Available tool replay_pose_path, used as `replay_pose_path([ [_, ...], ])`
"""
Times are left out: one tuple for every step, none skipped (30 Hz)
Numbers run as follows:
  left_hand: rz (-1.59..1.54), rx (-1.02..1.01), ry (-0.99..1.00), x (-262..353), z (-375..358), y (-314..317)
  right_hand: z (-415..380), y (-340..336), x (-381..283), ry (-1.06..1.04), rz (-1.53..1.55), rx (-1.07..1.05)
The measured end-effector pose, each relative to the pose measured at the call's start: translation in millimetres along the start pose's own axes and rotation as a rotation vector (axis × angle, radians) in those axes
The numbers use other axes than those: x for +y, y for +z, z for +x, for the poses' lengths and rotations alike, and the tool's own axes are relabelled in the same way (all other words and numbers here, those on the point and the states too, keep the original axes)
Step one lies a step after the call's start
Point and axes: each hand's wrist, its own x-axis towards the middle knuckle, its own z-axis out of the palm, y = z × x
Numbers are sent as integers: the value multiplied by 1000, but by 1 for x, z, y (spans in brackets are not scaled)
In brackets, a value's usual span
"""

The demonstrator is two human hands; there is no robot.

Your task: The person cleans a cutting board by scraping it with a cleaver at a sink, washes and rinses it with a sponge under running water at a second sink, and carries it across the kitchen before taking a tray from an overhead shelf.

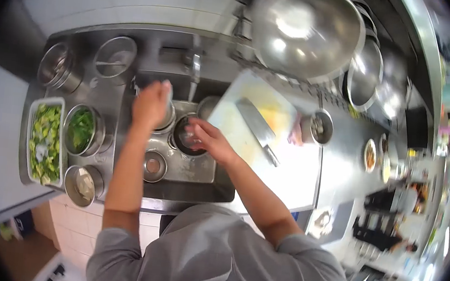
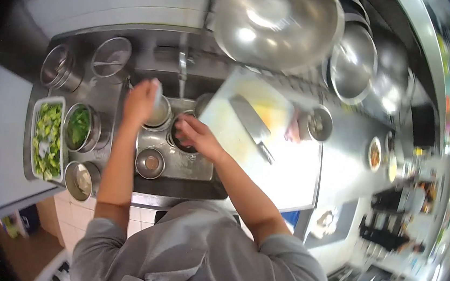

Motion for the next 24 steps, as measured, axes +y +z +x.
replay_pose_path([
  [-77,4,196,5,-24,46,0,4,7,-16,144,34],
  [-164,15,385,5,-40,101,1,2,10,-38,278,59],
  [-299,5,488,15,-49,137,0,-9,6,-16,287,116],
  [-438,-6,580,27,-60,167,-2,-35,10,57,300,266],
  [-687,-58,458,40,-66,196,-6,-63,17,29,294,390],
  [-928,-109,321,54,-76,218,-19,-87,22,5,286,511],
  [-950,-218,158,80,-90,214,-41,-107,17,-4,185,559],
  [-816,-155,281,86,-93,239,-63,-129,8,-18,79,602],
  [-716,-262,309,94,-99,265,-83,-149,7,-86,-63,671],
  [-616,-369,333,108,-107,285,-103,-170,11,-150,-208,738],
  [-580,-619,182,133,-119,290,-116,-200,30,-208,-247,783],
  [-534,-862,25,158,-128,295,-126,-227,46,-267,-285,827],
  [-531,-861,27,176,-134,308,-155,-221,25,-167,-201,876],
  [-393,-859,49,192,-140,321,-166,-238,36,-165,-125,878],
  [-255,-853,68,204,-144,333,-183,-241,35,-141,-114,877],
  [-251,-841,67,210,-148,344,-194,-244,30,-121,-103,870],
  [-135,-651,180,210,-155,352,-198,-248,25,-126,-98,856],
  [-13,-463,287,207,-163,359,-202,-249,25,-146,-100,818],
  [29,-430,288,206,-169,359,-207,-246,23,-163,-97,780],
  [48,-429,279,199,-174,356,-210,-245,18,-197,-130,732],
  [84,-497,282,196,-178,341,-205,-249,20,-238,-199,727],
  [119,-565,285,189,-181,330,-199,-252,18,-280,-269,724],
  [137,-562,283,173,-184,327,-192,-254,15,-285,-251,720],
  [98,-457,296,146,-190,327,-187,-251,6,-342,-427,741],
])
